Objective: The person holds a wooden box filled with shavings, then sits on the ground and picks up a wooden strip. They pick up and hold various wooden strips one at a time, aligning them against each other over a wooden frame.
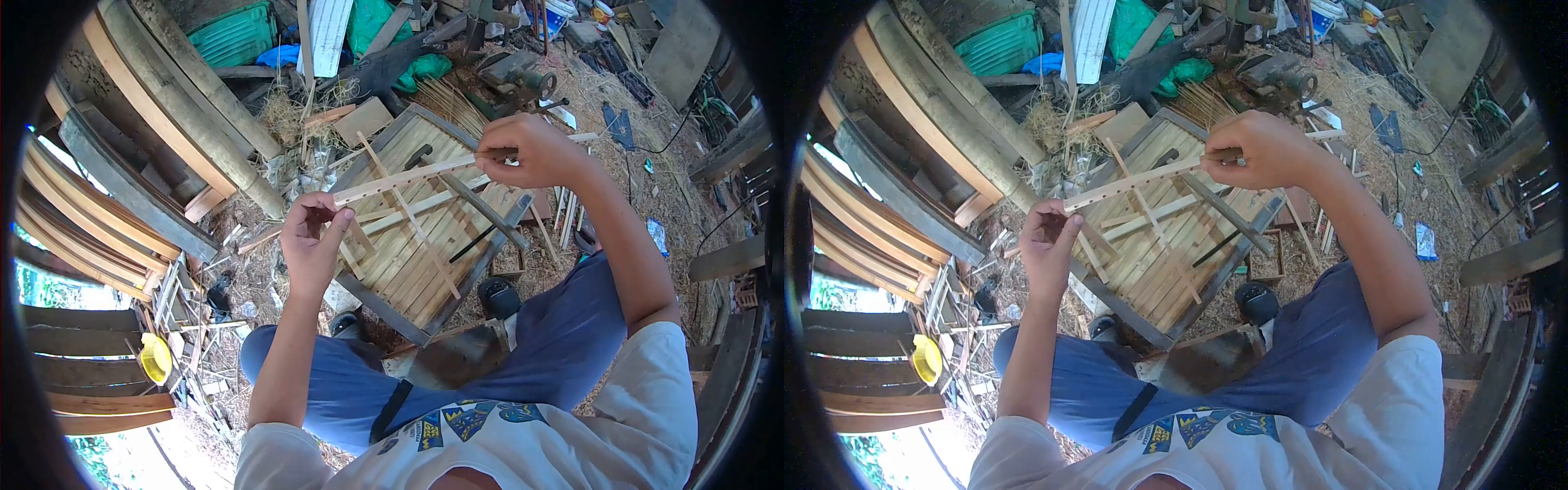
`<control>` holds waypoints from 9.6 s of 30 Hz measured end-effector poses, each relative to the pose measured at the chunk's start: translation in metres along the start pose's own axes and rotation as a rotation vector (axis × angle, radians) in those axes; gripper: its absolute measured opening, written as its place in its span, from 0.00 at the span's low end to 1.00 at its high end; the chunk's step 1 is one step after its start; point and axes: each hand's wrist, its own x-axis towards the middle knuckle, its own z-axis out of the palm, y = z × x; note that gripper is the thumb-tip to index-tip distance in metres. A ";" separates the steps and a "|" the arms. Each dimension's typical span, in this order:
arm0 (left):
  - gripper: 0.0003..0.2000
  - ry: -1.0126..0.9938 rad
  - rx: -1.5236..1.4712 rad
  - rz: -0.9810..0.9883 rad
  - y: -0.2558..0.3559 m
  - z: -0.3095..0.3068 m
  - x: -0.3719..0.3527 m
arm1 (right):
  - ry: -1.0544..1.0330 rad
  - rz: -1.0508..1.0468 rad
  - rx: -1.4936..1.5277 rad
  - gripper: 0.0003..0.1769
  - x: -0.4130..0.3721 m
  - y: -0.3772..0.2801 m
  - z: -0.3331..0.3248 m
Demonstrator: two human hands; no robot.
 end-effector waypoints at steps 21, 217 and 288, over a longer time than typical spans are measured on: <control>0.16 -0.007 -0.062 -0.052 -0.003 0.000 -0.001 | -0.023 0.002 0.032 0.09 0.001 -0.001 0.000; 0.12 0.069 0.105 0.026 0.006 0.004 -0.003 | 0.090 0.037 0.031 0.09 0.008 -0.002 0.015; 0.07 0.004 0.162 0.041 0.011 -0.017 0.004 | 0.087 0.011 0.060 0.09 0.008 0.001 0.018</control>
